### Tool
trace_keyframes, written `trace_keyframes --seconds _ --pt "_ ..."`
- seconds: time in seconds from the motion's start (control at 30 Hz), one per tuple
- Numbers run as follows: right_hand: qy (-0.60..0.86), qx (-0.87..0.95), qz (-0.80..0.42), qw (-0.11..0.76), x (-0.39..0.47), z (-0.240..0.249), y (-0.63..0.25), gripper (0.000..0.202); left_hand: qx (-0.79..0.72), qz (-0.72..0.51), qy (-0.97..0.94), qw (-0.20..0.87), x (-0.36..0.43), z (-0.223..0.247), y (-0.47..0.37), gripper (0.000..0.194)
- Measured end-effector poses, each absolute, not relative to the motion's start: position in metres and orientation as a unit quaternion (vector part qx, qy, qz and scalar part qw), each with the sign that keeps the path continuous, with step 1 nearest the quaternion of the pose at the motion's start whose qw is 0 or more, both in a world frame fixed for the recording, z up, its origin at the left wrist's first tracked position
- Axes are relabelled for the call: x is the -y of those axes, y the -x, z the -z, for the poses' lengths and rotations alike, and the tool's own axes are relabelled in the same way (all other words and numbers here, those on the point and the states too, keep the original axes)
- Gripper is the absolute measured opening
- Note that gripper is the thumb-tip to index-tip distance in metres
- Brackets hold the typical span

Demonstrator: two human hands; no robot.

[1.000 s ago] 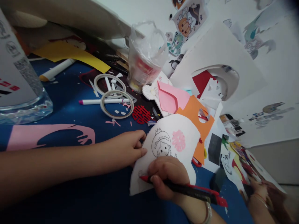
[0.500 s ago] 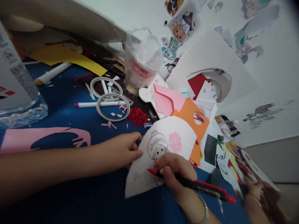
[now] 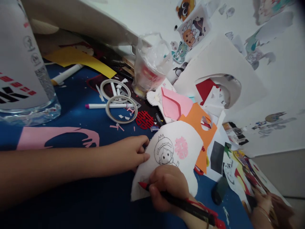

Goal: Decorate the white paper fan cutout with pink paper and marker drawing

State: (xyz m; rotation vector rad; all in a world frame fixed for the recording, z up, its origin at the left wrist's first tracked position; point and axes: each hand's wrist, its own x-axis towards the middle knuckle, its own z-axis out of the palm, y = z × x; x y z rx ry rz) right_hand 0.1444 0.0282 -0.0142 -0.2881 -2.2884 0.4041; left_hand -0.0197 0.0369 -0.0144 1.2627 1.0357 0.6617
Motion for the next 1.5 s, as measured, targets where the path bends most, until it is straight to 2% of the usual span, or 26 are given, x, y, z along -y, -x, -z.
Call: trace_keyframes --seconds 0.3,1.5 --pt "0.112 0.901 -0.170 0.383 -0.0284 0.0159 -0.1467 0.021 -0.452 -0.291 -0.550 0.639 -0.0361 0.0145 0.0198 0.017" --pt "0.143 0.903 -0.148 0.378 -0.0270 0.0125 -0.1498 0.021 -0.460 -0.284 -0.571 0.618 -0.0356 0.0125 0.0214 0.018"
